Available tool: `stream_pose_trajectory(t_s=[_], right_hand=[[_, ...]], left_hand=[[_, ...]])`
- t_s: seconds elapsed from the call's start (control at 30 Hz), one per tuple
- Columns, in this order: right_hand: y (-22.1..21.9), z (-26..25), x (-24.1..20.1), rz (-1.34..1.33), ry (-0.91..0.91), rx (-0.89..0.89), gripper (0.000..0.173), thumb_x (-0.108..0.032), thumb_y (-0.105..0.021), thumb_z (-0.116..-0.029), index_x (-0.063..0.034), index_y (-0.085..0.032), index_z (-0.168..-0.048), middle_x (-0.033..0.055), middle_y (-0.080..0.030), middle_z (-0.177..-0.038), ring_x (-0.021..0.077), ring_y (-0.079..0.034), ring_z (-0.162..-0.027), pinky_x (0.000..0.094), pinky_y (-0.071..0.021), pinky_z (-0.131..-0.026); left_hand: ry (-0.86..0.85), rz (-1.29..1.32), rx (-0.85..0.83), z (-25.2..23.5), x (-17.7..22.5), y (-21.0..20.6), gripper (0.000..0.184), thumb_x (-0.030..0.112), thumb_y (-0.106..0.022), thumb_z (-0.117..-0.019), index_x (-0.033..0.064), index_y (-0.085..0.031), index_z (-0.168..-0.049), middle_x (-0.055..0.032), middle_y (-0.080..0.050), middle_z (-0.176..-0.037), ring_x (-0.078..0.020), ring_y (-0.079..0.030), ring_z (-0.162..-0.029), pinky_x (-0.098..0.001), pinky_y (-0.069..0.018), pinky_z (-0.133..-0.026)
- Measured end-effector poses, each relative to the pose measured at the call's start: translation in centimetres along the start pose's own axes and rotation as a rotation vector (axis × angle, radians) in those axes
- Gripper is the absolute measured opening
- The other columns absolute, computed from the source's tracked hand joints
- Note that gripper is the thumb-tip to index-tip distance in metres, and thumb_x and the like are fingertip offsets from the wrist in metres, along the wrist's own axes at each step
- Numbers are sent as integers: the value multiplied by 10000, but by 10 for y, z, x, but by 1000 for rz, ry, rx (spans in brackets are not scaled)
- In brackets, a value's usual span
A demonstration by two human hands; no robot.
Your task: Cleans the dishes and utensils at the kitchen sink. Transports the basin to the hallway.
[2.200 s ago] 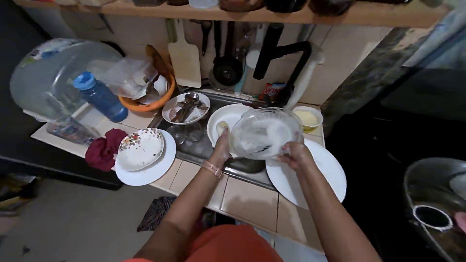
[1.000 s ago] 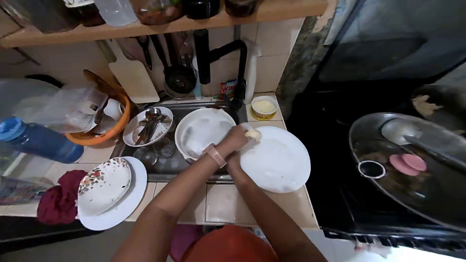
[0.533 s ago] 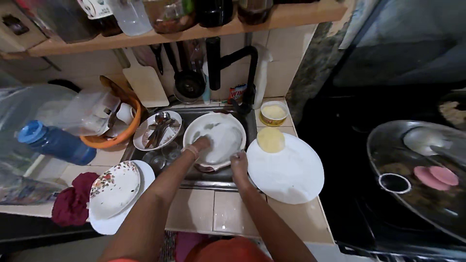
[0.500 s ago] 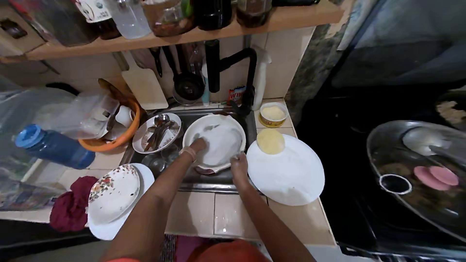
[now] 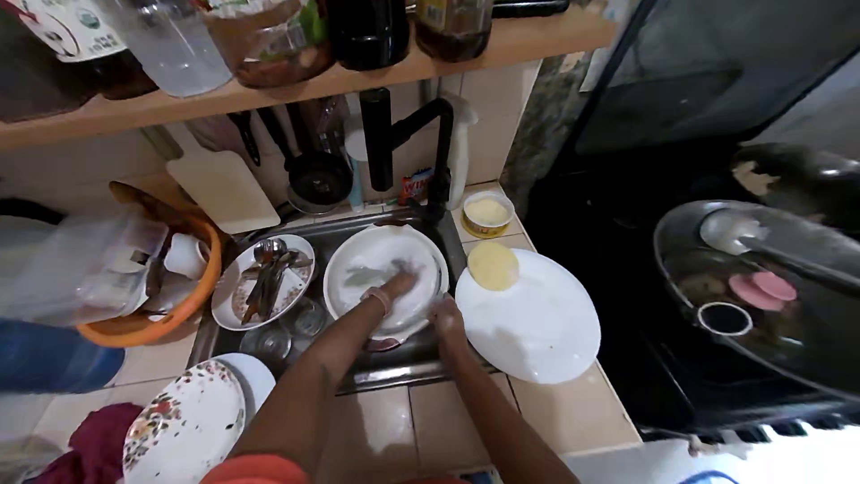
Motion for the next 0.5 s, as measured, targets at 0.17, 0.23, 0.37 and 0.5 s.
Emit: stream_pose_trajectory(t_s=[0.17,0.23,0.37,0.5], right_hand=[[-1,0,1,-172,-44,44,517,-274,-224,-1152,121,-482,-1364,210,-589,-1099,190,-596,-911,332,-509,-862],[-1,-2,2,-164,-50,32,549,-301,-220,-1151,124,-479,-1383,258,-598,-1190,237,-613,-1012,372,-504,-931],[-1,-3,1,-140,-44,16,526,-291,-234,-1151,111,-478,-1386,238,-584,-1167,221,-604,-982,359,-507,-910],[-2,-2,0,-138,-50,11,490,-269,-255,-1150,97,-471,-1394,200,-573,-1126,190,-578,-931,334,-495,-874]], left_hand=[[-84,-240,-325,49,17,-24,428,159,-334,-1124,-155,-495,-1367,-366,-540,-1343,-432,-543,-1252,-532,-389,-1096],[-16,-366,-460,79,8,-17,470,230,-311,-1132,-119,-522,-1366,-351,-547,-1351,-454,-539,-1264,-599,-378,-1087],[325,-590,-465,108,-32,29,590,462,-458,-1072,25,-543,-1459,-268,-516,-1482,-437,-447,-1418,-656,-296,-1160],[360,-878,-373,74,-60,52,475,377,-501,-1072,-2,-641,-1322,-264,-590,-1394,-462,-518,-1340,-727,-354,-1070]])
Point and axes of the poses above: each hand's wrist, its own z-axis away from the middle knuckle, its own y-axis out of the back of the hand, x = y × z, the point moved 7 cm from there along -z, towards the middle knuckle
